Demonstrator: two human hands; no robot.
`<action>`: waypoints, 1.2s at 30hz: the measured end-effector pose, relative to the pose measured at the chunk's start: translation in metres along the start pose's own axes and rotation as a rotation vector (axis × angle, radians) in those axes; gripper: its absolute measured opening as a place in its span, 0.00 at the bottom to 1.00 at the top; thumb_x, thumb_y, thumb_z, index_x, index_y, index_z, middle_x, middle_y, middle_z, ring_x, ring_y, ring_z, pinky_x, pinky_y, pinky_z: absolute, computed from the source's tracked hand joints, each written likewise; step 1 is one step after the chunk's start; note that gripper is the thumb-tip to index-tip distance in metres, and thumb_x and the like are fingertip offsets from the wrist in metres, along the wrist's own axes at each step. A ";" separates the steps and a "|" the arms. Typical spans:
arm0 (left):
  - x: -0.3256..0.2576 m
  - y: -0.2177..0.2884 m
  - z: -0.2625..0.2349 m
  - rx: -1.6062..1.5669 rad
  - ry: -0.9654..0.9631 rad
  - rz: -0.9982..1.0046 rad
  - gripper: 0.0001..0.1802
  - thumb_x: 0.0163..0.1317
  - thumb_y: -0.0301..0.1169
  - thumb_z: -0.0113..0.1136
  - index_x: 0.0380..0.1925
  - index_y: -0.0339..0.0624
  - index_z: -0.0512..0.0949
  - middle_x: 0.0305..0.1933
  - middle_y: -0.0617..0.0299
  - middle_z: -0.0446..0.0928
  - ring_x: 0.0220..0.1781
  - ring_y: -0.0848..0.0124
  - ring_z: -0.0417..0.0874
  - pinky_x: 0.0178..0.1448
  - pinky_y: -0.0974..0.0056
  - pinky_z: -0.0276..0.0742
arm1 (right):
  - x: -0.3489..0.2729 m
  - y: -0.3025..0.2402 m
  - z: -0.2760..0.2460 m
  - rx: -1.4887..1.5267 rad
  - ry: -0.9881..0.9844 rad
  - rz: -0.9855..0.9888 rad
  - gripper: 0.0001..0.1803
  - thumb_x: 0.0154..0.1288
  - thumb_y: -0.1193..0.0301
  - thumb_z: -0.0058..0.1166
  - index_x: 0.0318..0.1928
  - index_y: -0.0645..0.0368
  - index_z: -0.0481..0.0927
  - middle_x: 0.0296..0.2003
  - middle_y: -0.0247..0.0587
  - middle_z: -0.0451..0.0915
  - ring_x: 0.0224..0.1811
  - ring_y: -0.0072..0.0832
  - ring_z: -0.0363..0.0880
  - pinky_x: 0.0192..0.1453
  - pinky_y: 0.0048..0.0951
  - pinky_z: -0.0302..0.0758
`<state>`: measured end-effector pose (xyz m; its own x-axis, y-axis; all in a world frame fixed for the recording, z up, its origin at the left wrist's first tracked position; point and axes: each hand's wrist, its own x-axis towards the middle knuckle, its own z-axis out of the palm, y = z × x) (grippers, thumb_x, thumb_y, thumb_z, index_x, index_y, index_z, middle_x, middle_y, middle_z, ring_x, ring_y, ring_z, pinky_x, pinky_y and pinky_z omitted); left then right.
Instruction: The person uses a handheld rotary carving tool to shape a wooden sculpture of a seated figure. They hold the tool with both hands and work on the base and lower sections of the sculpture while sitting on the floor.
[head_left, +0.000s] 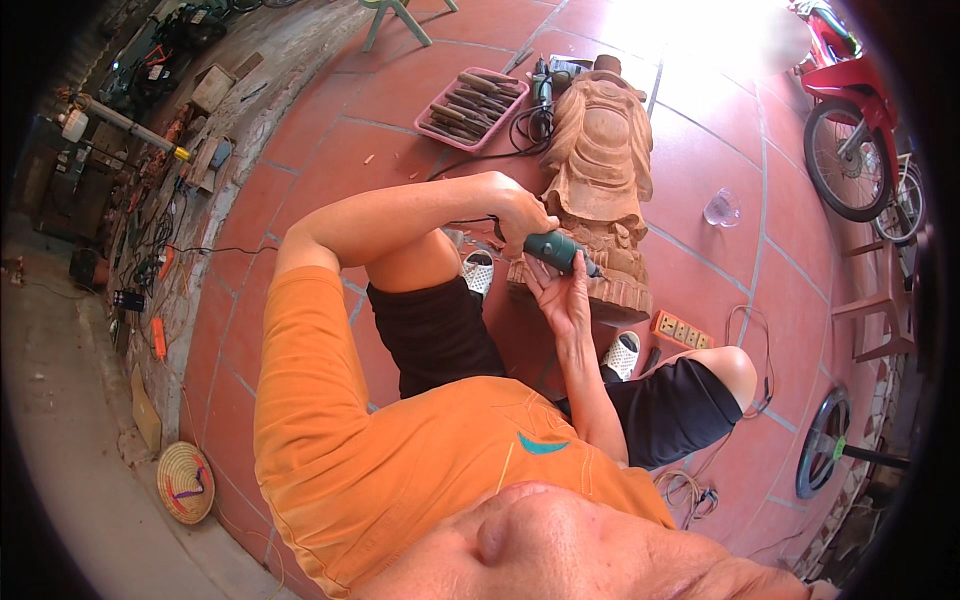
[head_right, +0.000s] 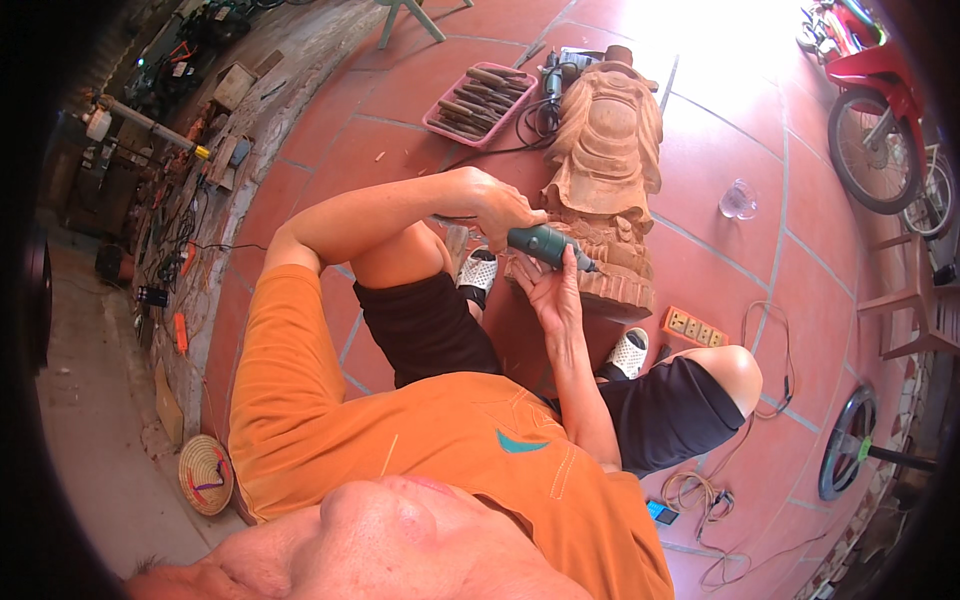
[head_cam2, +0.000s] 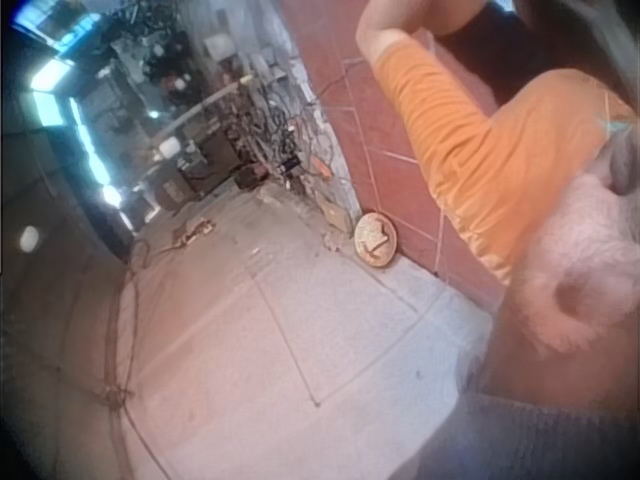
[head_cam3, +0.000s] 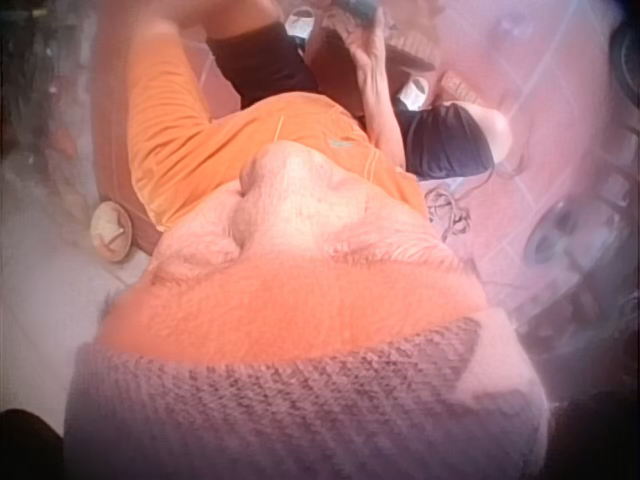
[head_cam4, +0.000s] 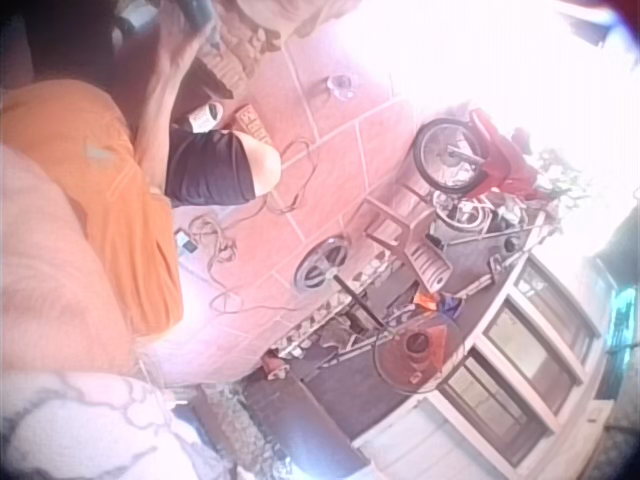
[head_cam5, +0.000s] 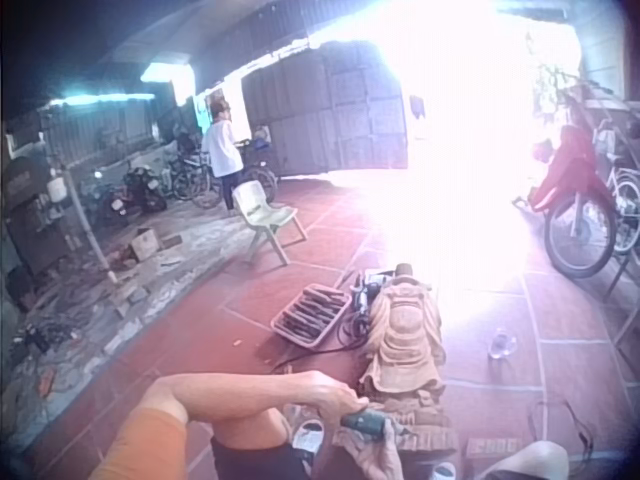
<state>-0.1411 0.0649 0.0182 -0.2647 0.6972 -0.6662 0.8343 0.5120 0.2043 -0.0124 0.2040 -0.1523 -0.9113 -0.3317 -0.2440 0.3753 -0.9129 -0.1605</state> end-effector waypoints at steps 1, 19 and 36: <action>0.001 -0.001 0.002 -0.001 0.006 0.002 0.38 0.42 0.34 0.74 0.53 0.32 0.68 0.38 0.43 0.83 0.44 0.46 0.86 0.47 0.47 0.81 | 0.000 0.000 0.001 -0.004 -0.004 0.000 0.33 0.74 0.49 0.56 0.68 0.58 0.67 0.64 0.50 0.75 0.70 0.50 0.73 0.72 0.53 0.74; -0.009 0.007 -0.004 -0.039 -0.016 -0.027 0.39 0.43 0.32 0.72 0.57 0.34 0.67 0.39 0.43 0.82 0.45 0.45 0.85 0.48 0.44 0.80 | 0.002 0.002 -0.001 0.045 0.013 0.006 0.34 0.73 0.51 0.58 0.68 0.59 0.65 0.65 0.50 0.74 0.69 0.52 0.73 0.71 0.54 0.76; -0.001 0.002 0.000 -0.027 -0.038 -0.053 0.44 0.42 0.33 0.74 0.61 0.35 0.66 0.44 0.41 0.83 0.50 0.45 0.85 0.52 0.45 0.80 | 0.002 0.003 -0.001 0.043 0.009 0.003 0.34 0.73 0.50 0.58 0.68 0.58 0.66 0.63 0.50 0.75 0.67 0.52 0.75 0.71 0.54 0.75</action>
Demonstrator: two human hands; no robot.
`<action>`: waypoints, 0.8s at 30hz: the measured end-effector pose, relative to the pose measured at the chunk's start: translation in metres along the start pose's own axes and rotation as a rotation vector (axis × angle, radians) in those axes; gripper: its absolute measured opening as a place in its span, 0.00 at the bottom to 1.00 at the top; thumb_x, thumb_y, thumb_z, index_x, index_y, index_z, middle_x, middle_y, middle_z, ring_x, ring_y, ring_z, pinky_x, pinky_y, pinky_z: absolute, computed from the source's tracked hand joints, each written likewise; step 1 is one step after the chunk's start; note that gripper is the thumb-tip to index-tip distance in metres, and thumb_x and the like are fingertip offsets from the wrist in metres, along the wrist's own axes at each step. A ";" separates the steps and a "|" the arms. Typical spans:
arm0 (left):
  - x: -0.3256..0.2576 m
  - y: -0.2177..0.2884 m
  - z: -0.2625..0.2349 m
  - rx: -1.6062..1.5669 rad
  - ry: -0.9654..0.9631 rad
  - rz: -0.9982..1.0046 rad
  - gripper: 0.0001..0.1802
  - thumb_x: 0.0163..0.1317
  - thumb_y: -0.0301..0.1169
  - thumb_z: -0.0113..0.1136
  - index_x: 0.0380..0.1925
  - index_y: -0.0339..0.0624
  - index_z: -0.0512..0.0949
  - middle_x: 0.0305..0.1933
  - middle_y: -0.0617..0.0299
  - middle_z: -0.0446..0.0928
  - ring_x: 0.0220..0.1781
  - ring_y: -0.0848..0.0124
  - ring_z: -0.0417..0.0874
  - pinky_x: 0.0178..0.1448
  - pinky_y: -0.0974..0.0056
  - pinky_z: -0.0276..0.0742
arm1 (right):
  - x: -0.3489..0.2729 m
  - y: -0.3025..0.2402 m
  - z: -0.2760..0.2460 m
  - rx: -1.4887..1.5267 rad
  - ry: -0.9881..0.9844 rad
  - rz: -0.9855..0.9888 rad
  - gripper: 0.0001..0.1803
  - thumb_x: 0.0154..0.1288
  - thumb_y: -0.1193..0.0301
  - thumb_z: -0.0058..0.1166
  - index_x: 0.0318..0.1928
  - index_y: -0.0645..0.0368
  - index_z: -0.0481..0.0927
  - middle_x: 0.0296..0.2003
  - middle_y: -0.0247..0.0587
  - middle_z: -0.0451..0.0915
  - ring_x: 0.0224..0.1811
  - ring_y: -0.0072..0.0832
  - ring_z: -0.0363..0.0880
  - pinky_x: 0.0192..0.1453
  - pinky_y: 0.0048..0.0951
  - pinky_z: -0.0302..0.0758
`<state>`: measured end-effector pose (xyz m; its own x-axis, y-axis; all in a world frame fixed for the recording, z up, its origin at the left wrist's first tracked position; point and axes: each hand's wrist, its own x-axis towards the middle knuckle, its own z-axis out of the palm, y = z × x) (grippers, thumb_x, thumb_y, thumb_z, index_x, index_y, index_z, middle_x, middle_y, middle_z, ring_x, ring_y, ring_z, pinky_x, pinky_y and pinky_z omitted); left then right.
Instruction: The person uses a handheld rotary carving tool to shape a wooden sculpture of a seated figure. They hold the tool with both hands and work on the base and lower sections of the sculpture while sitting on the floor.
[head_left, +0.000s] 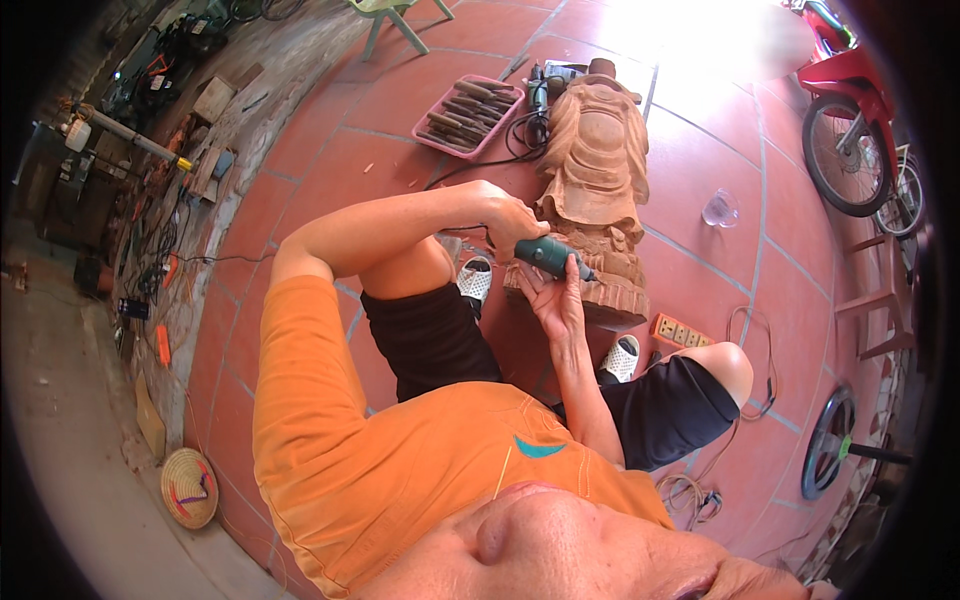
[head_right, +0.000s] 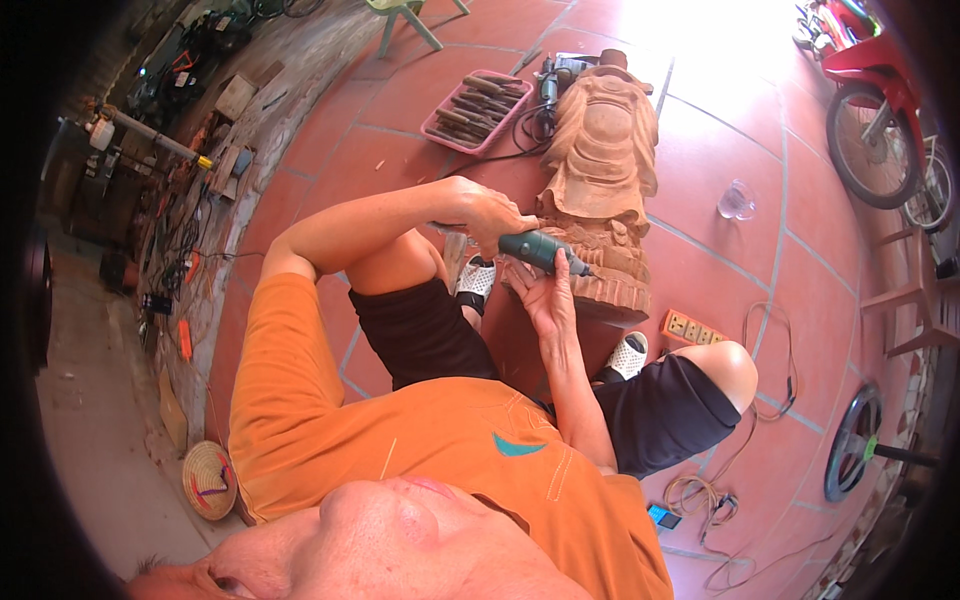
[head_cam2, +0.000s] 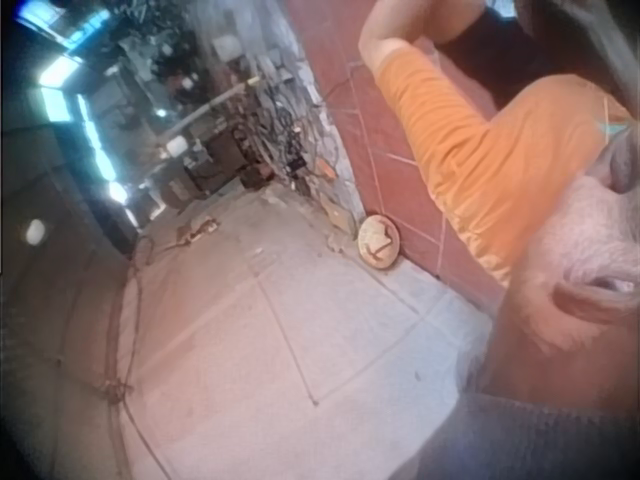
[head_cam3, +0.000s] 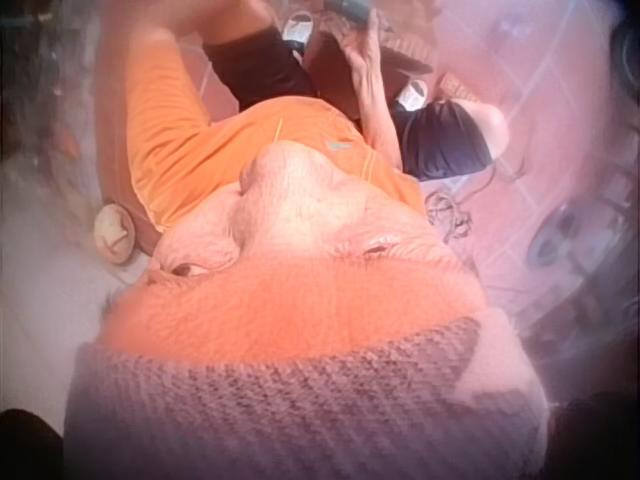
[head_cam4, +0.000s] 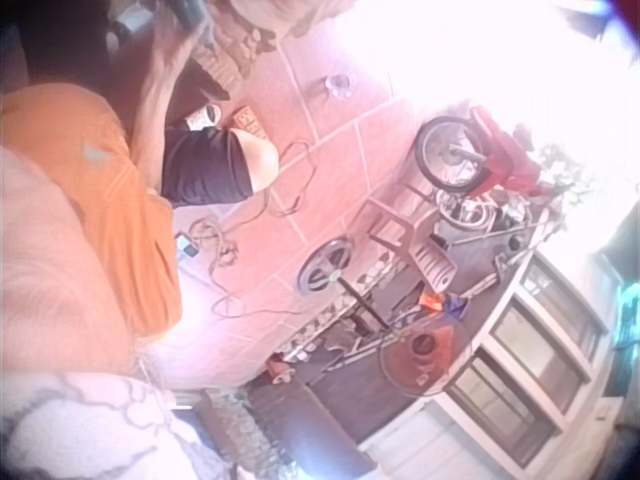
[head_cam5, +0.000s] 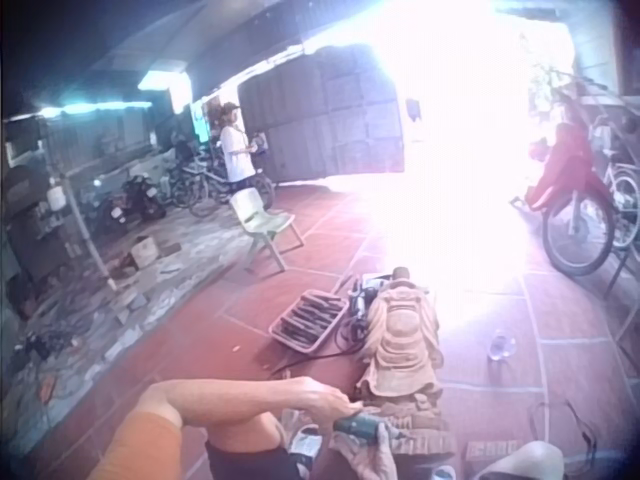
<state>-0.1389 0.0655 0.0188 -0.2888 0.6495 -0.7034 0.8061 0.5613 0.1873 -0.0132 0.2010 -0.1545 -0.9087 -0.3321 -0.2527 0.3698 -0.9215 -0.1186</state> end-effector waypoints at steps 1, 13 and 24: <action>0.000 0.000 0.000 -0.004 0.000 -0.004 0.43 0.42 0.33 0.74 0.61 0.35 0.66 0.44 0.41 0.83 0.50 0.45 0.85 0.52 0.45 0.80 | -0.001 0.000 0.001 -0.014 0.005 -0.006 0.35 0.72 0.50 0.59 0.67 0.59 0.66 0.63 0.48 0.75 0.67 0.51 0.75 0.70 0.53 0.76; -0.001 0.002 0.000 -0.002 -0.035 -0.024 0.43 0.45 0.34 0.75 0.61 0.34 0.65 0.46 0.41 0.83 0.53 0.44 0.84 0.55 0.44 0.79 | 0.000 0.000 -0.002 -0.029 0.004 -0.005 0.37 0.71 0.49 0.61 0.68 0.59 0.65 0.63 0.46 0.75 0.67 0.52 0.74 0.71 0.53 0.76; -0.001 0.001 -0.001 -0.021 -0.049 -0.008 0.44 0.46 0.35 0.75 0.62 0.32 0.64 0.47 0.40 0.82 0.54 0.43 0.83 0.57 0.45 0.78 | -0.001 0.000 0.001 -0.020 -0.002 -0.014 0.37 0.72 0.50 0.59 0.69 0.59 0.63 0.65 0.52 0.73 0.68 0.55 0.73 0.72 0.56 0.74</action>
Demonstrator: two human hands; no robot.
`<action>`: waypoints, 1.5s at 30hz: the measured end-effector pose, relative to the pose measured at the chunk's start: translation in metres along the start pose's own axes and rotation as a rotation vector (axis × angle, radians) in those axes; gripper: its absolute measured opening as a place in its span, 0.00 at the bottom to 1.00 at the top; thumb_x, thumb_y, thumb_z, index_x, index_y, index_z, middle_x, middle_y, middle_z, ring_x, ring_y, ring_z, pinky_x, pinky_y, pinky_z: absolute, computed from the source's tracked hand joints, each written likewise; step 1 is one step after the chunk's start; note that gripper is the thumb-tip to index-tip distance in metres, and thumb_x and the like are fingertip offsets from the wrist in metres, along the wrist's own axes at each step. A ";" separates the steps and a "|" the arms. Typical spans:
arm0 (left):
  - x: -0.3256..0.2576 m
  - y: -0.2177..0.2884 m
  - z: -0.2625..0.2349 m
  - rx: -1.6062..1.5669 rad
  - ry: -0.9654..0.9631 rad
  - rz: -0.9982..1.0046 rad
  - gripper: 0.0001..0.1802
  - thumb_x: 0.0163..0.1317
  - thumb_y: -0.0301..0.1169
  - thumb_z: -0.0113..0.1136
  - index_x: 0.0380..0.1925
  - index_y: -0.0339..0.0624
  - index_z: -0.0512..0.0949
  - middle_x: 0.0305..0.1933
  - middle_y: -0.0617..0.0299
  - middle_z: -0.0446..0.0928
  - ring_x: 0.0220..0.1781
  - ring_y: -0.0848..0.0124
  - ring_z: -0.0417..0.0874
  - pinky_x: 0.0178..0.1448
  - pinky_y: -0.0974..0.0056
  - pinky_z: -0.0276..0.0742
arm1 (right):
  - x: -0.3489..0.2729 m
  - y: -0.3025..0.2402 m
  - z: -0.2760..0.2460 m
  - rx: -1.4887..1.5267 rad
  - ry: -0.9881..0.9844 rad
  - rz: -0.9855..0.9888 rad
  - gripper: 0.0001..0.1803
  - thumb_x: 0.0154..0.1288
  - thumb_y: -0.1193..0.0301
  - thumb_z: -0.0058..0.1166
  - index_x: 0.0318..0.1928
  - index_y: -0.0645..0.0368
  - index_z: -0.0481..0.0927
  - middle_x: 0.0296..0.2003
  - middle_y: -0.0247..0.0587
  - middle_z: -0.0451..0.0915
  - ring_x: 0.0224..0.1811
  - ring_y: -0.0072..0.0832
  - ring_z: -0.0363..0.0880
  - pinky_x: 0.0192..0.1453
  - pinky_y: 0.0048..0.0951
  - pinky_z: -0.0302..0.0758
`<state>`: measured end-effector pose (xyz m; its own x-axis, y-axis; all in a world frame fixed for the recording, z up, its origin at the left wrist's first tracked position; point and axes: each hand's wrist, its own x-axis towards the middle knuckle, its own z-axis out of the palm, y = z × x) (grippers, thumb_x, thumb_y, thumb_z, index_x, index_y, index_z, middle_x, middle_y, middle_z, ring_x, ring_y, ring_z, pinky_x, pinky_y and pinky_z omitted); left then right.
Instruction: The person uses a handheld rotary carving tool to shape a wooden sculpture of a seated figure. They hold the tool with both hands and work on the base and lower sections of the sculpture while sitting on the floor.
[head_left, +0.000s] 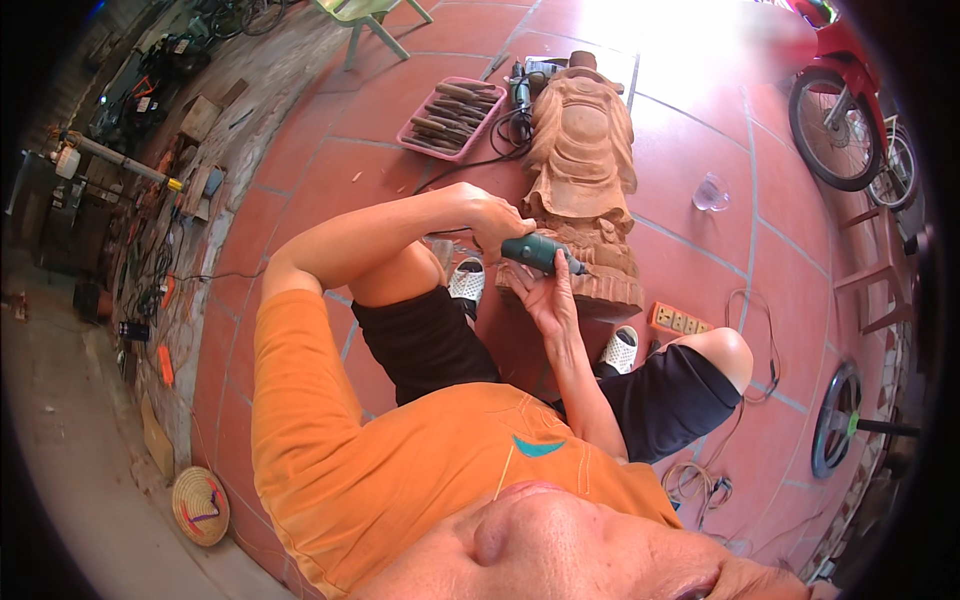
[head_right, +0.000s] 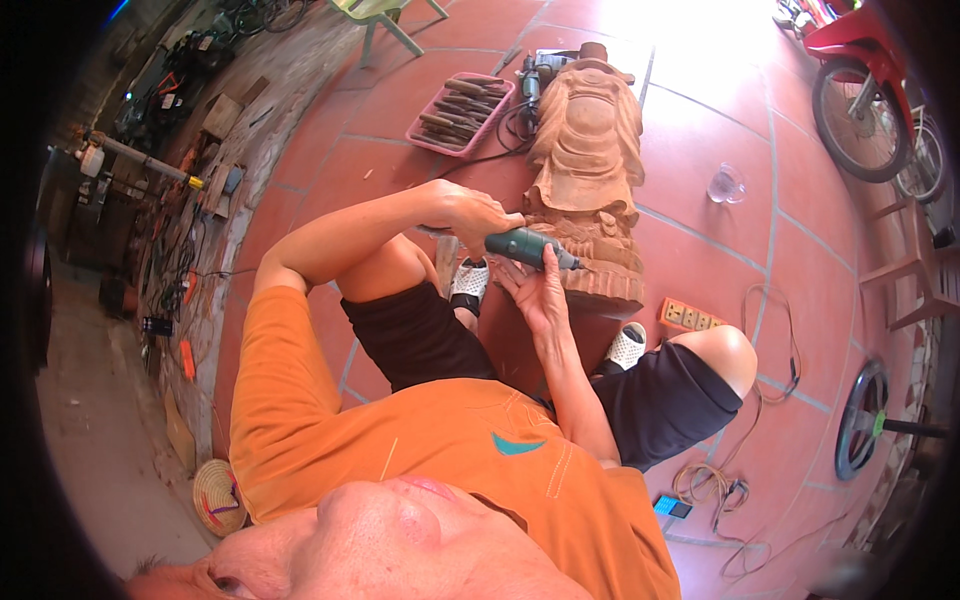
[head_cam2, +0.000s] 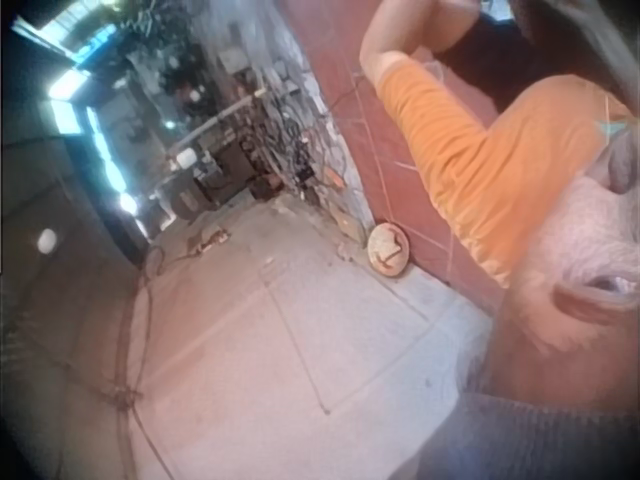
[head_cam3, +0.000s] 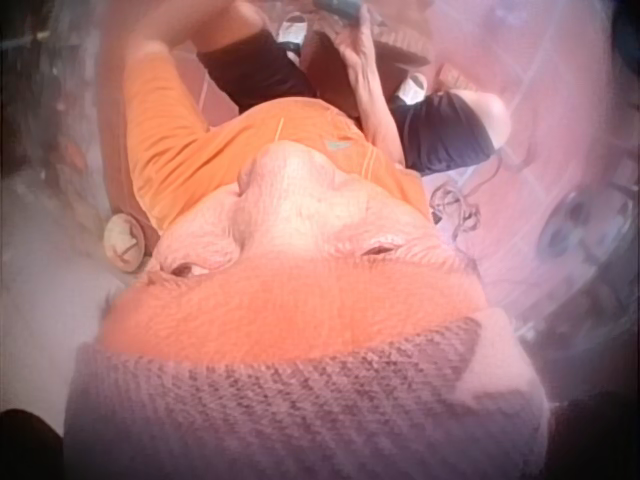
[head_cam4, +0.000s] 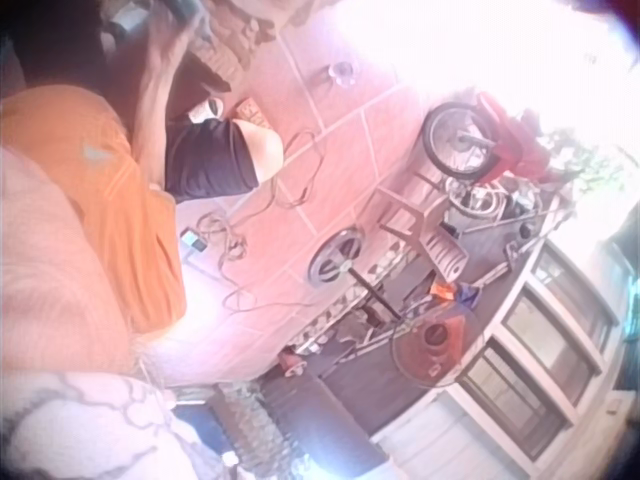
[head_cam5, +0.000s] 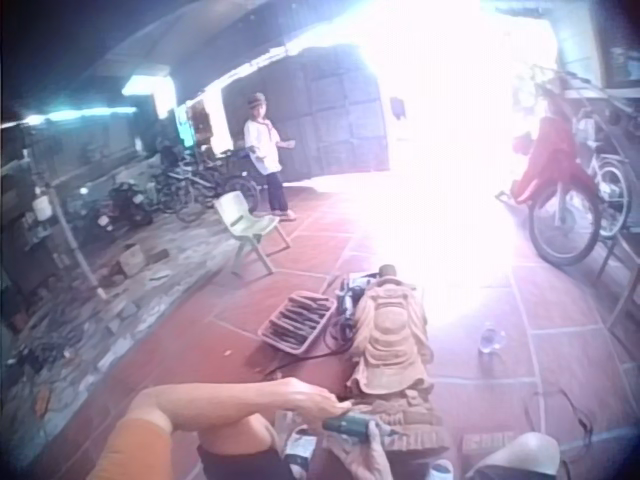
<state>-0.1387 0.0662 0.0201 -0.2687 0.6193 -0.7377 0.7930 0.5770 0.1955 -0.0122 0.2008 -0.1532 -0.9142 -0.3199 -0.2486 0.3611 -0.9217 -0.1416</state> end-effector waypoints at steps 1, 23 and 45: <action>-0.003 0.002 -0.001 0.007 0.004 -0.002 0.44 0.46 0.35 0.75 0.62 0.32 0.64 0.47 0.40 0.82 0.54 0.43 0.83 0.57 0.45 0.78 | -0.001 0.000 0.003 -0.022 -0.003 -0.012 0.38 0.72 0.50 0.59 0.70 0.61 0.62 0.66 0.53 0.72 0.69 0.56 0.72 0.72 0.56 0.74; -0.004 0.001 -0.001 -0.037 0.034 -0.031 0.45 0.43 0.36 0.77 0.61 0.39 0.65 0.47 0.40 0.81 0.55 0.45 0.83 0.58 0.46 0.78 | 0.002 0.000 -0.003 0.034 -0.015 0.020 0.35 0.72 0.51 0.59 0.69 0.58 0.65 0.63 0.52 0.75 0.65 0.52 0.77 0.68 0.54 0.78; 0.003 -0.009 0.006 -0.063 0.028 -0.002 0.42 0.45 0.41 0.77 0.58 0.39 0.66 0.46 0.40 0.81 0.54 0.44 0.82 0.57 0.46 0.76 | 0.003 0.003 -0.004 -0.020 -0.030 -0.004 0.34 0.71 0.48 0.60 0.68 0.55 0.68 0.60 0.50 0.78 0.61 0.50 0.81 0.64 0.52 0.80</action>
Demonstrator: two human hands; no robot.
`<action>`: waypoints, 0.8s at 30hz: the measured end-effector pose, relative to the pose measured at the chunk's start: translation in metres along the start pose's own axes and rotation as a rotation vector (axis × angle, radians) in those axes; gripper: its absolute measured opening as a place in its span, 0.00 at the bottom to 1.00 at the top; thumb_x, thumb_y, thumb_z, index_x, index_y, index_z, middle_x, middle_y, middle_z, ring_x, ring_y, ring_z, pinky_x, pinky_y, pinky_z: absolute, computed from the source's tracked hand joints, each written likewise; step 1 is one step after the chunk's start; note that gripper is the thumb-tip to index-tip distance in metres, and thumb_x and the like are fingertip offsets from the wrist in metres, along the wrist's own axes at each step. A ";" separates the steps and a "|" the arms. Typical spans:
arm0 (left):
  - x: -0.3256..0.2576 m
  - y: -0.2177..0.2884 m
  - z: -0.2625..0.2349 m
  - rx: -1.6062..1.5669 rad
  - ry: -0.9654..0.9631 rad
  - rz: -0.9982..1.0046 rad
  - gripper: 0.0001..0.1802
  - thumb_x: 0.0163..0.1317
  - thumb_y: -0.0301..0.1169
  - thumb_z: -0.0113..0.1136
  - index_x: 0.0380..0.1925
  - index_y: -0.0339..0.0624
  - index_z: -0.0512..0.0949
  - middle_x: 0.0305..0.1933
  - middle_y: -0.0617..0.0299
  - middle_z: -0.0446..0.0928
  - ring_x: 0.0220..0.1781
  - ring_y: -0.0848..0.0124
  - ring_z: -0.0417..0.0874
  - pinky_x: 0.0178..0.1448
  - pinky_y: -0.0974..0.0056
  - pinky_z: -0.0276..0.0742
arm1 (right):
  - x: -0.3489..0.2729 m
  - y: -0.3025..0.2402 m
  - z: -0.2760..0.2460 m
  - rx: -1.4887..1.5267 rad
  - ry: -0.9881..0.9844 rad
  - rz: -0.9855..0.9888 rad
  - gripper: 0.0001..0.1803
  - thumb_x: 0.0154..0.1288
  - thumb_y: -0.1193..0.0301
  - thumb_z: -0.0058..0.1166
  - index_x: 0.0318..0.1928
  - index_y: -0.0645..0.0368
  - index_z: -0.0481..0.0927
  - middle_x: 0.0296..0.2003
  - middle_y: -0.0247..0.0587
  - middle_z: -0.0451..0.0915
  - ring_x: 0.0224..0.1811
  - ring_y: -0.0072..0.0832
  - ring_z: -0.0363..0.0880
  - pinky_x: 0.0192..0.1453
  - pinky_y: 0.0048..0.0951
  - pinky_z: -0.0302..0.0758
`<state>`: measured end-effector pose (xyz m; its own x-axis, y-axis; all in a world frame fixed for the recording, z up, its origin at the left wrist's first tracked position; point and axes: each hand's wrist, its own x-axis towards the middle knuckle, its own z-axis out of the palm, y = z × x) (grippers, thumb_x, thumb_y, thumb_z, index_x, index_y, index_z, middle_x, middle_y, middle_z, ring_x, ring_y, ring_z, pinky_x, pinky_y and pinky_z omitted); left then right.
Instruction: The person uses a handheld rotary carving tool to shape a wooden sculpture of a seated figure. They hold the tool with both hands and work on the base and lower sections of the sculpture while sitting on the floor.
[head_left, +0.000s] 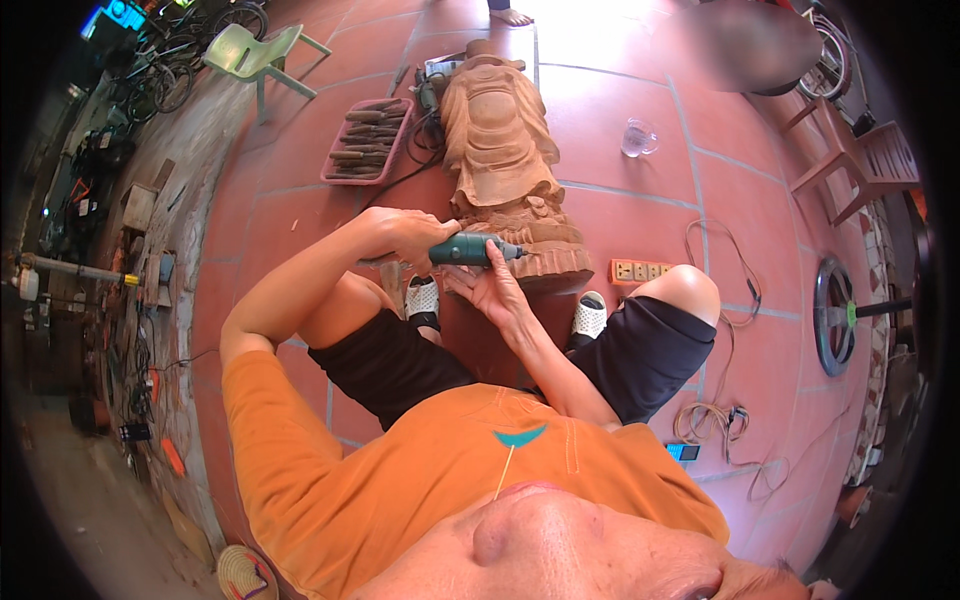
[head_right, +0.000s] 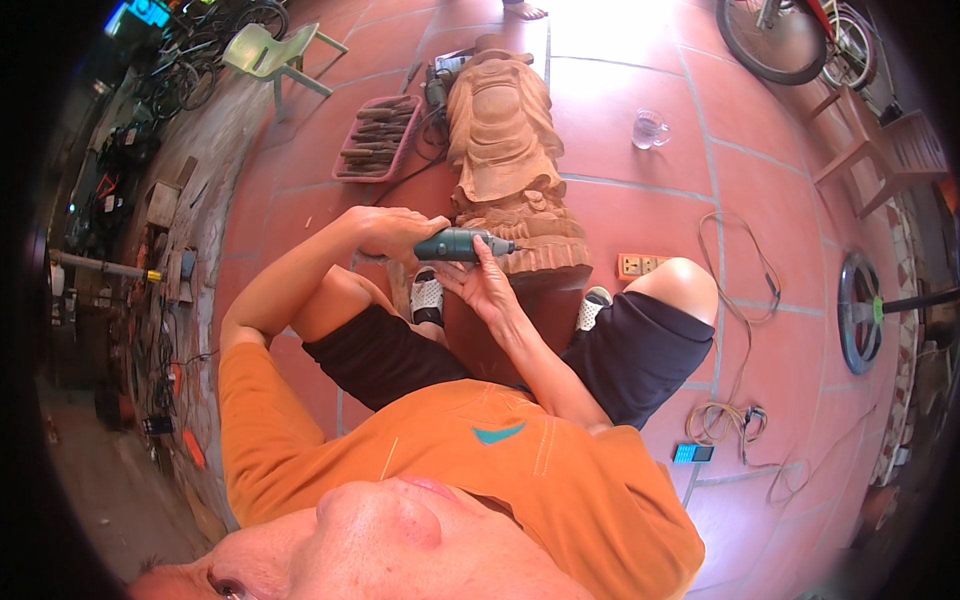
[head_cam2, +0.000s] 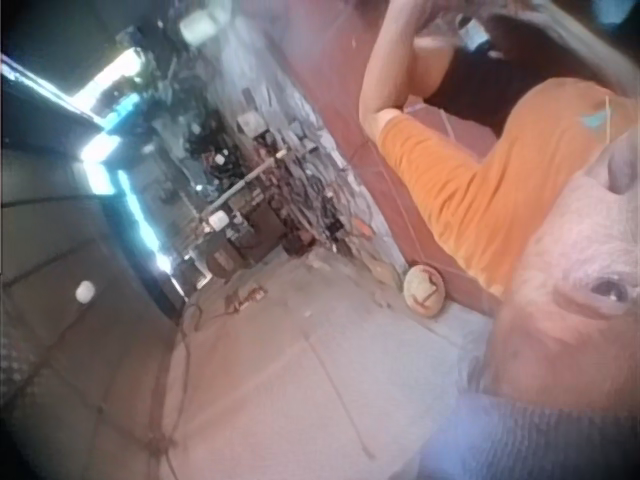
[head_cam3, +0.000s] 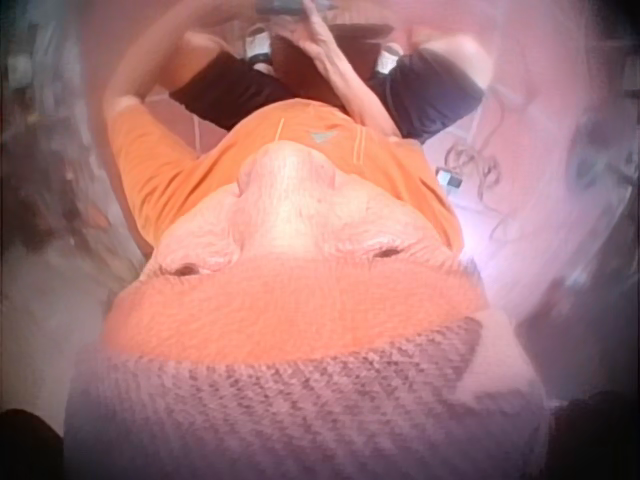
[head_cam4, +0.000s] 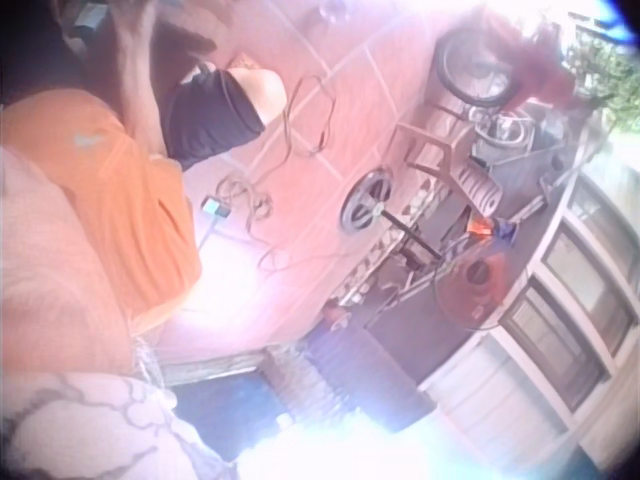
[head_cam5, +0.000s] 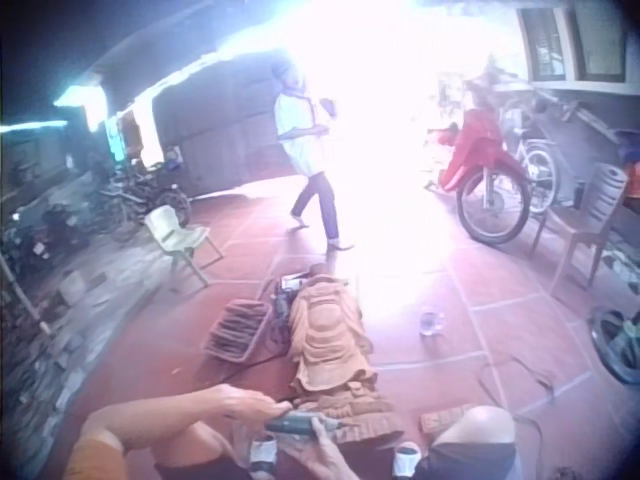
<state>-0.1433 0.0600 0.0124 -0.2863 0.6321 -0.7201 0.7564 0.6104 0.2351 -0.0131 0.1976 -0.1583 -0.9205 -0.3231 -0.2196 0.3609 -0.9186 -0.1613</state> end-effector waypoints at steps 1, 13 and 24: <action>0.000 0.002 0.000 0.015 0.012 0.010 0.42 0.46 0.41 0.77 0.58 0.39 0.66 0.46 0.40 0.81 0.54 0.43 0.82 0.57 0.46 0.76 | -0.001 -0.001 0.000 -0.005 -0.003 -0.004 0.34 0.71 0.48 0.59 0.68 0.55 0.68 0.60 0.50 0.79 0.61 0.49 0.81 0.64 0.52 0.81; -0.003 0.006 -0.002 0.044 0.002 0.002 0.45 0.48 0.44 0.77 0.61 0.37 0.64 0.46 0.40 0.81 0.53 0.43 0.82 0.58 0.47 0.76 | 0.001 -0.003 0.000 -0.010 -0.017 0.008 0.35 0.72 0.47 0.58 0.68 0.56 0.66 0.61 0.48 0.77 0.63 0.53 0.79 0.67 0.53 0.79; -0.007 0.012 -0.006 0.060 0.035 0.011 0.41 0.46 0.39 0.77 0.56 0.36 0.65 0.47 0.40 0.81 0.55 0.45 0.82 0.58 0.49 0.77 | 0.001 -0.002 0.000 0.017 -0.024 0.000 0.31 0.72 0.49 0.58 0.65 0.55 0.69 0.58 0.47 0.80 0.60 0.51 0.82 0.64 0.52 0.81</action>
<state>-0.1358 0.0655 0.0245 -0.2972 0.6559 -0.6939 0.7936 0.5738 0.2024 -0.0144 0.1996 -0.1579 -0.9238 -0.3288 -0.1960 0.3589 -0.9221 -0.1445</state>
